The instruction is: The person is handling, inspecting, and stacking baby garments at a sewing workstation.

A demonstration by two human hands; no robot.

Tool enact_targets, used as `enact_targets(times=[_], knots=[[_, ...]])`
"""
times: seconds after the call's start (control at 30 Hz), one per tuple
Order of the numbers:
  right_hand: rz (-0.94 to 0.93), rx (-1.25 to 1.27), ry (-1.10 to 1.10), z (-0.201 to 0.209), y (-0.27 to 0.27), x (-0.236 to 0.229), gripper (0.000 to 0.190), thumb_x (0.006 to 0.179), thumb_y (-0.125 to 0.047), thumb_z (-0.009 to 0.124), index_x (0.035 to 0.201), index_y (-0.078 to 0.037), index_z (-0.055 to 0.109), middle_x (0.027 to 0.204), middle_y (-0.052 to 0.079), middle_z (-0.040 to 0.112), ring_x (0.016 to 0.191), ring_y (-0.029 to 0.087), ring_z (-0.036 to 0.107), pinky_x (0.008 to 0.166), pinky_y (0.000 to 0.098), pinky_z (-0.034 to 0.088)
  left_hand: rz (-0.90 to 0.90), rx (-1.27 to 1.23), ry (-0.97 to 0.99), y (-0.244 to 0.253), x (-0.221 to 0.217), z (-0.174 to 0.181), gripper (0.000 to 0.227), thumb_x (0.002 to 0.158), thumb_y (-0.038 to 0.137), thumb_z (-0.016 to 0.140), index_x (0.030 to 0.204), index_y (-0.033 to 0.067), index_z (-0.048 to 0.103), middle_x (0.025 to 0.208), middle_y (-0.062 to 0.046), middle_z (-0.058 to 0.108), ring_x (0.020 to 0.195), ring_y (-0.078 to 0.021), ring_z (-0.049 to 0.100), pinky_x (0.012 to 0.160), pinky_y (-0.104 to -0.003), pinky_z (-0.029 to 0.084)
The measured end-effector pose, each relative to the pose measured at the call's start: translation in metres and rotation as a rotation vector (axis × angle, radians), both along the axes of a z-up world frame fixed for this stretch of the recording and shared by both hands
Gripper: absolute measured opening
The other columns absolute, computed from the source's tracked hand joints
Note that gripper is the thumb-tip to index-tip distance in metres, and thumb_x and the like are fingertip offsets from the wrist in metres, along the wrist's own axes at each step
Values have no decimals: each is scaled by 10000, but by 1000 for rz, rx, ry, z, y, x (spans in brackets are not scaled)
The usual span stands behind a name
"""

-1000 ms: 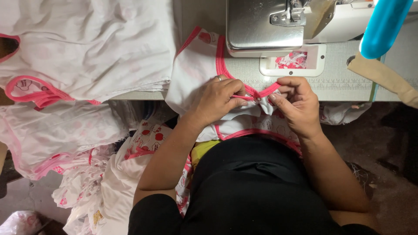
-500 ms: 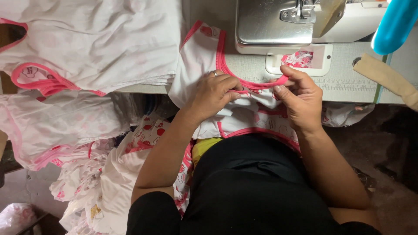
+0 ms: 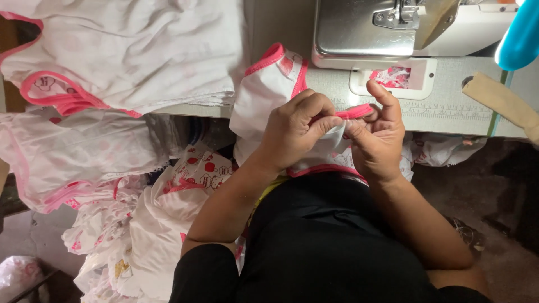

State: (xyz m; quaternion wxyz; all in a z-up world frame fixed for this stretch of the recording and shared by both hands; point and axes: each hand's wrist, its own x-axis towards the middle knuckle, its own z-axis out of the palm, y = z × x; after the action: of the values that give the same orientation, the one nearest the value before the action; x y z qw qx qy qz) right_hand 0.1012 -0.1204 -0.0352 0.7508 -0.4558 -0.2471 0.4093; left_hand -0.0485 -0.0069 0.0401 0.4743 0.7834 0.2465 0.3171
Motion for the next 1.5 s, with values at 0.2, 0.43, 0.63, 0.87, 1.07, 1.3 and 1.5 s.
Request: enact_targets(times=[0.2,0.43,0.63,0.87,1.07,1.3,1.5], knots=[[-40,37,-52,11,0,-9,779,896,178,722,1559,-14,361,1015,245,705,863,264,763,773,348,661,67,-55,-27,-8,1,6,115,943,225,753,898,194,651,791,22,557,733,-216,681,715,-332,573],[-42,49,-152,8,-2,-3,805,901,149,739,1581,-18,342,1011,267,696,828,251,754,729,342,645,79,-60,19,-7,2,1,113,963,245,725,899,204,642,814,13,581,765,-235,691,730,-355,573],[30,31,-223,6,-7,14,828,858,161,765,1564,-4,367,995,268,683,769,220,720,686,336,623,-37,-41,-79,1,9,-5,101,970,240,724,1012,159,683,949,-30,644,956,-273,704,888,-383,561],[-161,-40,-851,23,-11,42,385,967,137,772,1321,154,620,979,282,674,828,328,684,707,415,559,14,-136,-29,8,10,14,104,1020,217,649,985,121,664,847,-93,638,813,-299,693,791,-407,563],[84,-68,-575,12,-22,18,709,673,-286,965,1158,93,614,895,221,668,783,314,717,718,445,590,44,-157,28,-14,17,30,103,1020,244,649,977,152,664,851,-62,665,817,-276,702,780,-389,574],[164,-233,-559,46,-15,13,62,980,-13,698,1036,2,719,758,85,675,782,70,515,676,308,520,14,-110,-9,-1,0,44,92,1010,200,668,956,125,668,803,-57,629,770,-245,672,753,-360,562],[209,-31,-805,55,-4,24,121,901,-69,817,1020,-49,806,1081,148,653,933,250,659,830,370,539,-75,-68,5,1,-14,52,91,1004,198,685,959,121,672,857,-61,653,794,-256,675,766,-372,564]])
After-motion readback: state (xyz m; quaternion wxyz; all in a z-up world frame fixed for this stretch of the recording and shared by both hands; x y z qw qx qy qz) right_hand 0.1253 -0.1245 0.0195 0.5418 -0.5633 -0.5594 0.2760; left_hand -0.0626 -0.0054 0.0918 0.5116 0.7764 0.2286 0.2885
